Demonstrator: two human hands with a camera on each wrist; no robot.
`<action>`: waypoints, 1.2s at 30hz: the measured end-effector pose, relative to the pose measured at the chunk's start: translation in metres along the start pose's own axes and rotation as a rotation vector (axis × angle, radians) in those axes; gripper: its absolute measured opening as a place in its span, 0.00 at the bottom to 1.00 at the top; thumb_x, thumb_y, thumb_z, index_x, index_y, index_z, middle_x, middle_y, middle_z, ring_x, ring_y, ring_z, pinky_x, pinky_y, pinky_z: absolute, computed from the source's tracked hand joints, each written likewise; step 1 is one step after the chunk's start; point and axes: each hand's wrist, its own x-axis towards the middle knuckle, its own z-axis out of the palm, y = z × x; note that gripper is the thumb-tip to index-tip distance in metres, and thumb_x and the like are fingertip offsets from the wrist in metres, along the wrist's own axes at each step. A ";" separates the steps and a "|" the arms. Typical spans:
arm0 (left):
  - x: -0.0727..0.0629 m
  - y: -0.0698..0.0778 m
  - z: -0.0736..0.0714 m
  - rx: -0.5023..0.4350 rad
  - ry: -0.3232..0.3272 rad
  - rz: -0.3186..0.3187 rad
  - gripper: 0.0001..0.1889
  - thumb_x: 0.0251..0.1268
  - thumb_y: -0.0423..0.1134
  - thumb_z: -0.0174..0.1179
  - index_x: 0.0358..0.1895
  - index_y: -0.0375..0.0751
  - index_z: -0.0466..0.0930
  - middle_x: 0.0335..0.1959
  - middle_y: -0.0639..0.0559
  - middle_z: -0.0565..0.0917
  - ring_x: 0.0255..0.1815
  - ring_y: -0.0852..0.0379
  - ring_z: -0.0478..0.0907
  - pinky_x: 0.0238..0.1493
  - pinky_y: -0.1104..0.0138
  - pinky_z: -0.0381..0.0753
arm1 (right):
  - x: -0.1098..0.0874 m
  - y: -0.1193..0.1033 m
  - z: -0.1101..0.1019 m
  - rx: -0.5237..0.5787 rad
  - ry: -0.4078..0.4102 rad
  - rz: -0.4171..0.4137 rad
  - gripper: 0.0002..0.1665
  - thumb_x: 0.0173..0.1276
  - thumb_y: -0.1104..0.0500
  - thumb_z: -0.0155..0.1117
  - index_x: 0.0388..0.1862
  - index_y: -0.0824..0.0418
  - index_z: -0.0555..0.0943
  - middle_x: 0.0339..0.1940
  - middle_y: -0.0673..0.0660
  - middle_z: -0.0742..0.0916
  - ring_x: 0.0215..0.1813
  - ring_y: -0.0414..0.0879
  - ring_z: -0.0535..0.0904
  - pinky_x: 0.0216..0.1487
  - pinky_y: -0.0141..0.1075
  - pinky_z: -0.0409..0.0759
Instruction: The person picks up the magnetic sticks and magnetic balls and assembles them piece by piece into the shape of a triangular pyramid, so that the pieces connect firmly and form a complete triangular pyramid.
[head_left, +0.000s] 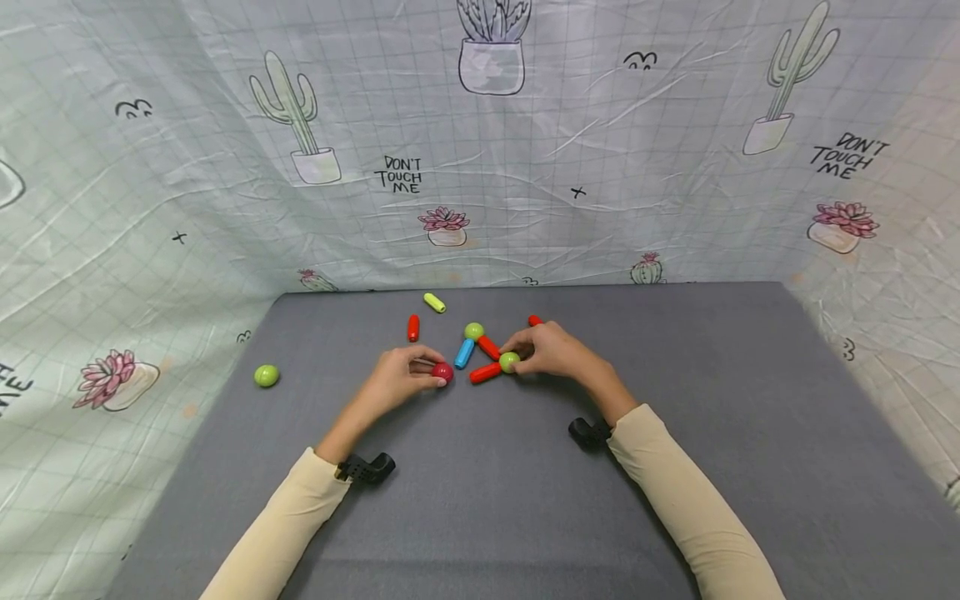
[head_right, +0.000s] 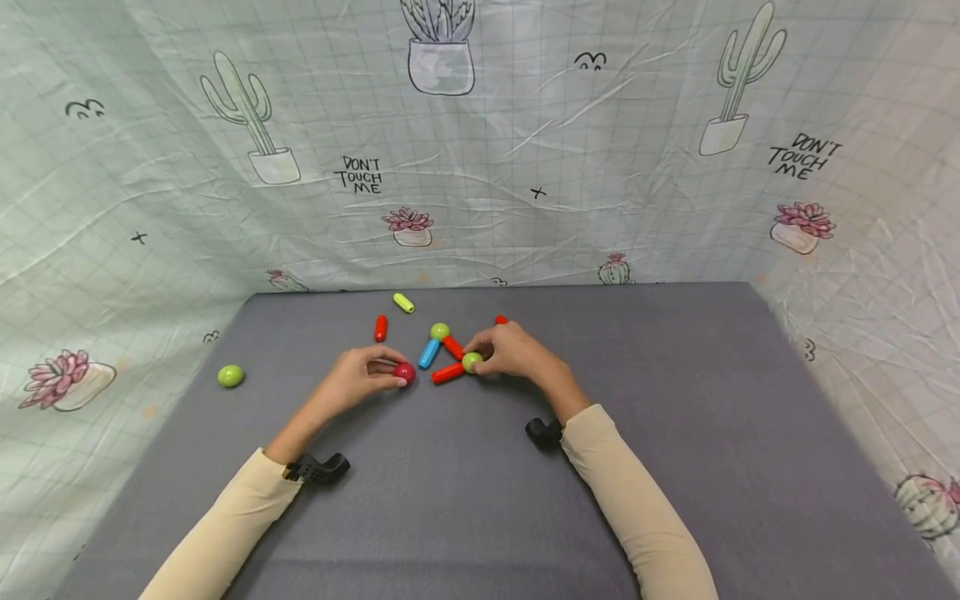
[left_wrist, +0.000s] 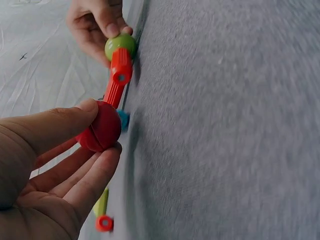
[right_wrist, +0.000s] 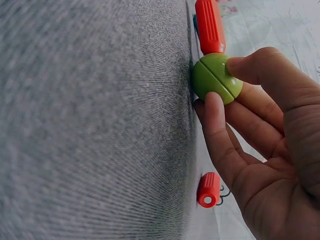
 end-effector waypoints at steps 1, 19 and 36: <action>0.001 0.000 0.002 0.000 -0.005 -0.002 0.16 0.57 0.31 0.75 0.50 0.36 0.86 0.46 0.43 0.89 0.49 0.48 0.87 0.43 0.64 0.87 | 0.000 0.000 0.000 0.004 -0.002 -0.003 0.18 0.64 0.61 0.72 0.54 0.59 0.88 0.44 0.52 0.91 0.44 0.41 0.87 0.42 0.33 0.84; 0.012 0.007 0.021 0.108 -0.003 0.033 0.16 0.54 0.33 0.78 0.46 0.39 0.87 0.45 0.47 0.88 0.45 0.53 0.87 0.42 0.63 0.86 | 0.001 0.005 -0.001 0.054 -0.017 -0.015 0.17 0.67 0.59 0.73 0.54 0.59 0.88 0.49 0.54 0.91 0.47 0.42 0.88 0.44 0.34 0.85; 0.015 0.007 0.024 0.043 0.011 -0.024 0.16 0.56 0.32 0.76 0.48 0.39 0.87 0.46 0.45 0.88 0.48 0.51 0.86 0.42 0.64 0.84 | -0.001 0.012 -0.002 0.138 -0.017 0.006 0.20 0.67 0.56 0.74 0.56 0.60 0.87 0.50 0.55 0.90 0.49 0.44 0.88 0.46 0.35 0.85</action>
